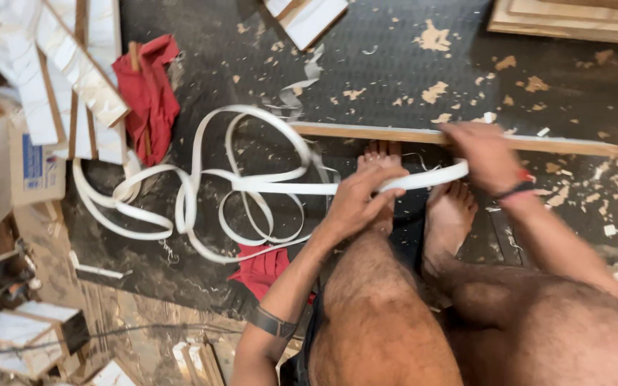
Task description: The person sits on the workshop floor and applies white edge banding tape to a long narrow wood strip, pressing it with a hand-held iron. They then trim and scrape the excess banding off the edges with a small blade and set the finished strip aside.
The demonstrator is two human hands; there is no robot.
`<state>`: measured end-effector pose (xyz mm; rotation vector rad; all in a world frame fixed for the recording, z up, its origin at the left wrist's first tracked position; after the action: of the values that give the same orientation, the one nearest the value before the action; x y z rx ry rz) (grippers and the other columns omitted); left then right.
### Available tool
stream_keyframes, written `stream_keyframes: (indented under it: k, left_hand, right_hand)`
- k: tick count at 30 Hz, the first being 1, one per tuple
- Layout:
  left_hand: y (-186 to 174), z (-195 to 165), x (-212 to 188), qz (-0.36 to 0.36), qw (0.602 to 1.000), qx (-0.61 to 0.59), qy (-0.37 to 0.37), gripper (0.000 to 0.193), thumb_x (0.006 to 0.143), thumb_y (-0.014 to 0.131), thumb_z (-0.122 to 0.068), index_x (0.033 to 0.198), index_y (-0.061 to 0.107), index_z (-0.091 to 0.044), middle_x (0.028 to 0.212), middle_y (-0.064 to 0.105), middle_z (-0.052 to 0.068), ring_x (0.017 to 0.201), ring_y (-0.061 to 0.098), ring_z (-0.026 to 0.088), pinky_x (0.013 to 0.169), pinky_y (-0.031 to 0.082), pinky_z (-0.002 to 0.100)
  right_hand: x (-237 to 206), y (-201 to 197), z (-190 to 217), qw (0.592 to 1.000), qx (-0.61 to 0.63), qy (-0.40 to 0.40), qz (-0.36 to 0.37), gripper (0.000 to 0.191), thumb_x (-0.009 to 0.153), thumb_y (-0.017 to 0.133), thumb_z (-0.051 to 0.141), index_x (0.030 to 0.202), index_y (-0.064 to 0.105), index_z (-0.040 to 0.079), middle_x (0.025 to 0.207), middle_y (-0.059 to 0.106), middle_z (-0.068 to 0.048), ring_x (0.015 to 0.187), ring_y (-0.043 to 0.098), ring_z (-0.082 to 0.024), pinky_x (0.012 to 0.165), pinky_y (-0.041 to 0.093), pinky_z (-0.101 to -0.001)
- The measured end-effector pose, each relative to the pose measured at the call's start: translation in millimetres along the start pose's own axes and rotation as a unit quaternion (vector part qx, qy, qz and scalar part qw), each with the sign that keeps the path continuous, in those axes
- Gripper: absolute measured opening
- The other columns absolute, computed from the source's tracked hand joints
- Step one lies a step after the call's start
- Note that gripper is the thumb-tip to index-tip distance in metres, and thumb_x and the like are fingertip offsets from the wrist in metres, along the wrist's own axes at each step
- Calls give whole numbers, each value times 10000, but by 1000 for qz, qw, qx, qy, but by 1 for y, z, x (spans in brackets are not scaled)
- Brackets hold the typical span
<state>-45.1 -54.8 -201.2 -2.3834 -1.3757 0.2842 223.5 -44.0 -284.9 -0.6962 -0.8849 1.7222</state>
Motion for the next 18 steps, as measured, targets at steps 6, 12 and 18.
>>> stream_keyframes:
  k: [6, 12, 18]
  left_hand:
    - [-8, 5, 32, 19, 999, 36, -12, 308, 964, 723, -265, 1236, 703, -122, 936, 664, 78, 831, 658, 249, 735, 514, 369]
    - [-6, 8, 43, 97, 991, 71, 50, 306, 949, 744, -270, 1220, 716, -131, 942, 675, 77, 881, 679, 280, 765, 523, 387]
    - [-34, 42, 60, 138, 980, 137, -52, 361, 881, 765, -340, 1199, 732, -174, 1210, 750, 62, 1060, 728, 270, 903, 559, 377]
  right_hand:
    - [-4, -20, 28, 984, 165, 21, -55, 533, 864, 674, 36, 1385, 565, 62, 1333, 628, -192, 1260, 571, -372, 1067, 450, -456]
    - [-52, -41, 16, 979, 193, 51, -40, 345, 905, 763, 170, 1240, 700, 123, 1232, 716, -76, 1198, 643, -273, 1020, 497, -415]
    - [-85, -72, -33, 994, 4, 70, -89, 194, 957, 800, 128, 1147, 766, 121, 1052, 739, -81, 931, 706, -233, 834, 541, -353]
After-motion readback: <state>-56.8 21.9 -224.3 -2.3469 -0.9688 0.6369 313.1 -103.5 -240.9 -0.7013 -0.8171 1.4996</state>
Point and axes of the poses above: each hand's wrist, its own x-axis towards the middle knuckle, its own y-axis out of the palm, z = x × y, the point moved 2 cm from there along x, towards the middle knuckle
